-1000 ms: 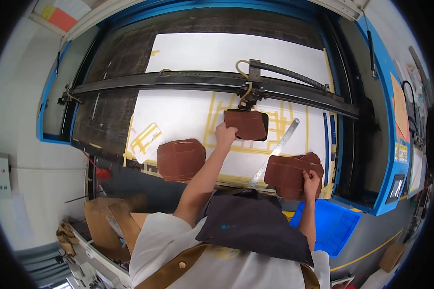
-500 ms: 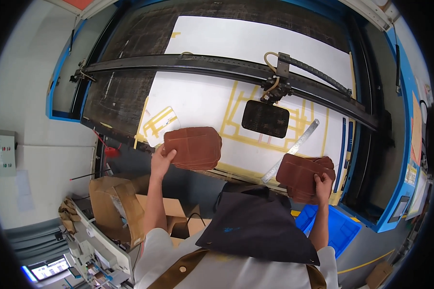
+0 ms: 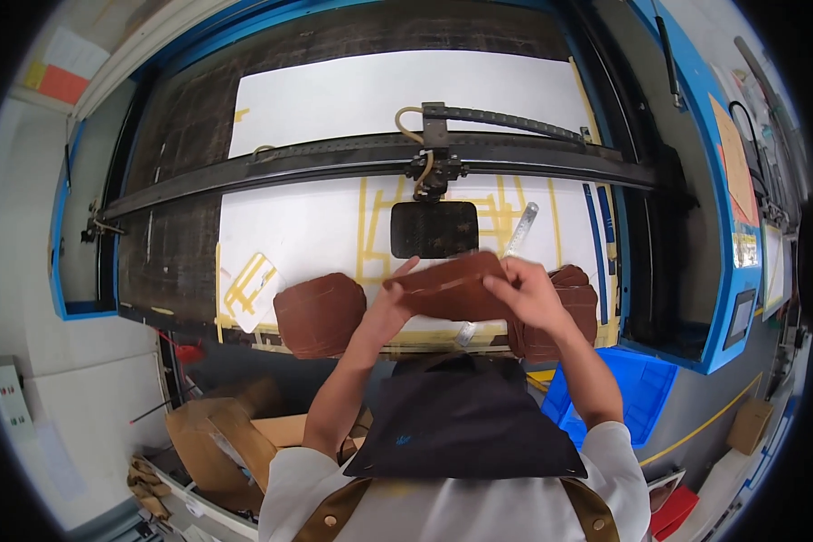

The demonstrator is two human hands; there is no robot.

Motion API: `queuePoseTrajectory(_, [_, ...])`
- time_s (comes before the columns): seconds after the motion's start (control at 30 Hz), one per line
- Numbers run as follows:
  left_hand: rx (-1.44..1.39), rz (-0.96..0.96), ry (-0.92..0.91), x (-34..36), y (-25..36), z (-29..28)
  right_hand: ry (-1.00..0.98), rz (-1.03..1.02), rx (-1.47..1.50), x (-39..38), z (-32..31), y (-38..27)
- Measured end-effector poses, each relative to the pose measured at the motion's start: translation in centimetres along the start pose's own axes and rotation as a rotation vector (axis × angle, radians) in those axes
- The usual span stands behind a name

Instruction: Manually position leather pieces and use a digital controller to operate an automated cutting machine.

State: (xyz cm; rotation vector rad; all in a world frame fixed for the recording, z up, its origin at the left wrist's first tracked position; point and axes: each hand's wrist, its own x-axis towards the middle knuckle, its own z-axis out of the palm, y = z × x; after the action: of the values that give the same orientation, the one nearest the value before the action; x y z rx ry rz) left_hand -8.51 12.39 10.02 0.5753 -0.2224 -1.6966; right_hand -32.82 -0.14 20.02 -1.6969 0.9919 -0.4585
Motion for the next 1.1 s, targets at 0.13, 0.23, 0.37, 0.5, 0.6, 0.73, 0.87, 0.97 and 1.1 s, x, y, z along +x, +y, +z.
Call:
queuePoseTrajectory(0.13, [-0.030, -0.127, 0.209, 1.7, 0.8, -4.1, 0.103, 0.174, 0.226, 4.3, 2.2, 7.5])
queuePoseTrajectory(0.23, [0.441, -0.202, 0.330, 4.4, 1.6, -5.8, 0.093, 0.205, -0.072, 6.4, 4.1, 12.6])
queuePoseTrajectory(0.37, [0.832, -0.062, 0.429, 8.3, 2.6, -7.7, 0.161, 0.194, -0.110, 9.4, 6.0, 15.6])
queuePoseTrajectory(0.5, [0.876, 0.029, 0.475, 11.2, 4.3, -9.2, 0.243, 0.233, -0.098, 11.8, 6.8, 15.2])
queuePoseTrajectory(0.6, [1.260, 0.041, 0.565, 12.5, 5.1, -10.1, 0.266, 0.257, -0.042, 12.6, 6.9, 14.9])
queuePoseTrajectory(0.73, [1.393, 0.107, 0.574, 12.0, 4.3, -7.7, 0.360, 0.310, 0.018, 12.0, 7.0, 14.6])
queuePoseTrajectory(0.87, [1.498, 0.139, 0.585, 11.7, 3.9, -8.3, 0.418, 0.286, 0.019, 12.0, 7.2, 14.6])
queuePoseTrajectory(0.97, [1.510, 0.139, 0.593, 11.6, 3.8, -8.9, 0.420, 0.260, 0.016, 12.3, 7.2, 14.7])
queuePoseTrajectory(1.1, [1.521, 0.107, 0.616, 11.2, 3.8, -8.4, 0.391, 0.250, 0.017, 12.3, 6.9, 15.3])
